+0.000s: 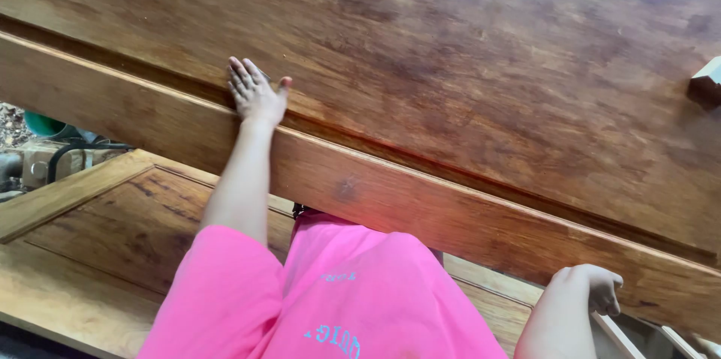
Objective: Sand a finished wooden door frame using a sanding block to prepare the surface.
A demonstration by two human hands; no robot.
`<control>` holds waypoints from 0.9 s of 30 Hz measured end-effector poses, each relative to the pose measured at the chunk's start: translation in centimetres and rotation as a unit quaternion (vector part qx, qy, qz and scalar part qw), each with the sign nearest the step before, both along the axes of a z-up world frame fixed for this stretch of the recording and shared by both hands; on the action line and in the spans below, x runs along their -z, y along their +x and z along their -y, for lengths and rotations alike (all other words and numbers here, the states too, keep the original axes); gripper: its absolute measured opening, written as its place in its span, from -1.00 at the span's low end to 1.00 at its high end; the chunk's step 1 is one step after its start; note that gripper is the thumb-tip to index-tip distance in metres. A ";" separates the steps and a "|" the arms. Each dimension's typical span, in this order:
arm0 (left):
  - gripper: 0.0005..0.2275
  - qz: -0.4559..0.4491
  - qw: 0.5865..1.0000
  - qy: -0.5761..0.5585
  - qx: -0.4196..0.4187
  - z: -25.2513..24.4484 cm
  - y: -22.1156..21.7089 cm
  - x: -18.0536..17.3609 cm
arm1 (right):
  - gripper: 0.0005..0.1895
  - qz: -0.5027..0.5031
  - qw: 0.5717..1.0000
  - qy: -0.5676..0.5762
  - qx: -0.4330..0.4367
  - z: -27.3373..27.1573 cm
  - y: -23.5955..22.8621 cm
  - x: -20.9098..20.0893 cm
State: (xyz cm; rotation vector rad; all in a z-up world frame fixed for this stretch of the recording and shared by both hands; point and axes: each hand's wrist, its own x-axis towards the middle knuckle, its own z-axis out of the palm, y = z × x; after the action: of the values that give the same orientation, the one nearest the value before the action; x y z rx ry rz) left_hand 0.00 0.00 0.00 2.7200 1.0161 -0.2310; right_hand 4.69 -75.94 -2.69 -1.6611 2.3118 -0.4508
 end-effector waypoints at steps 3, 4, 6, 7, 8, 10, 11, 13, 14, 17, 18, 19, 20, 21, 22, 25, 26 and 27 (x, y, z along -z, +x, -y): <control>0.02 -0.048 0.999 -0.020 0.010 6.5 3.2 -2.9 | -0.69 -0.010 1.000 0.002 -0.013 1.2 0.0 1.6; 0.01 -0.069 0.995 -0.031 0.063 9.5 4.8 -4.0 | -0.75 -0.025 0.999 0.005 -0.023 1.8 0.3 2.6; 0.02 -0.089 0.979 -0.044 0.176 18.2 7.3 -5.7 | -0.82 -0.054 0.998 0.006 -0.036 3.8 -0.3 4.8; 0.04 -0.110 0.951 -0.058 0.282 22.5 8.1 -6.5 | -0.89 -0.085 0.995 0.005 -0.054 4.9 -0.8 5.9; 0.04 -0.114 0.951 -0.060 0.281 25.7 7.6 -5.1 | -0.89 -0.089 0.995 0.004 -0.054 4.4 -1.2 5.1; 0.12 0.006 0.902 -0.091 0.422 31.6 7.6 -2.6 | -0.85 -0.038 0.999 0.001 -0.033 3.1 -0.9 3.7; 0.12 0.011 0.902 -0.088 0.422 30.1 8.4 -3.7 | -0.85 -0.032 0.999 0.001 -0.033 2.6 -0.3 3.1; 0.08 -0.059 0.898 -0.126 0.417 27.0 8.6 -5.6 | -0.76 0.041 0.999 0.003 -0.002 1.6 -0.4 2.2; 0.08 -0.063 0.899 -0.128 0.415 23.6 7.5 -5.8 | -0.76 0.036 0.999 0.003 -0.003 1.6 -0.8 1.9; -0.09 -0.045 0.960 -0.071 0.267 12.9 5.7 -5.2 | -0.72 -0.017 1.000 0.016 -0.016 1.2 -0.5 2.6; -0.08 -0.029 0.978 -0.054 0.199 9.3 4.6 -3.8 | -0.75 -0.032 0.999 0.006 -0.019 1.9 -0.5 3.4; -0.08 -0.012 0.991 -0.037 0.131 5.8 3.8 -2.4 | -0.78 -0.046 0.999 -0.004 -0.021 2.9 -0.5 3.9; -0.08 -0.010 0.990 -0.036 0.133 6.1 4.5 -2.5 | -0.82 -0.060 0.998 -0.014 -0.022 5.6 -1.4 5.9; -0.05 -0.024 0.995 -0.026 0.089 6.3 4.9 -2.6 | -0.85 -0.077 0.996 -0.025 -0.024 7.4 -1.6 7.9; -0.02 -0.039 0.998 -0.015 0.044 6.6 5.2 -2.7 | -0.87 -0.093 0.995 -0.035 -0.027 8.1 -0.8 10.3; 0.07 -0.010 0.997 -0.011 0.075 14.5 8.2 -2.5 | -0.67 0.016 0.999 -0.030 0.007 -1.5 -0.4 -1.1; 0.07 -0.005 0.997 -0.009 0.075 17.4 9.7 -2.7 | -0.67 0.021 0.999 -0.029 0.007 -1.9 0.4 -1.2; 0.04 -0.017 0.984 -0.036 0.174 20.7 10.6 -2.8 | -0.67 0.040 0.999 -0.024 0.011 -1.9 0.2 -1.4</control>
State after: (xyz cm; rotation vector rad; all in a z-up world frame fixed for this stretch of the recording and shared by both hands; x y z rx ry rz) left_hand 10.56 -20.66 2.76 2.8185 0.5209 -0.3668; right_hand 4.93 -74.01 -1.28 -1.6090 2.2809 -0.5700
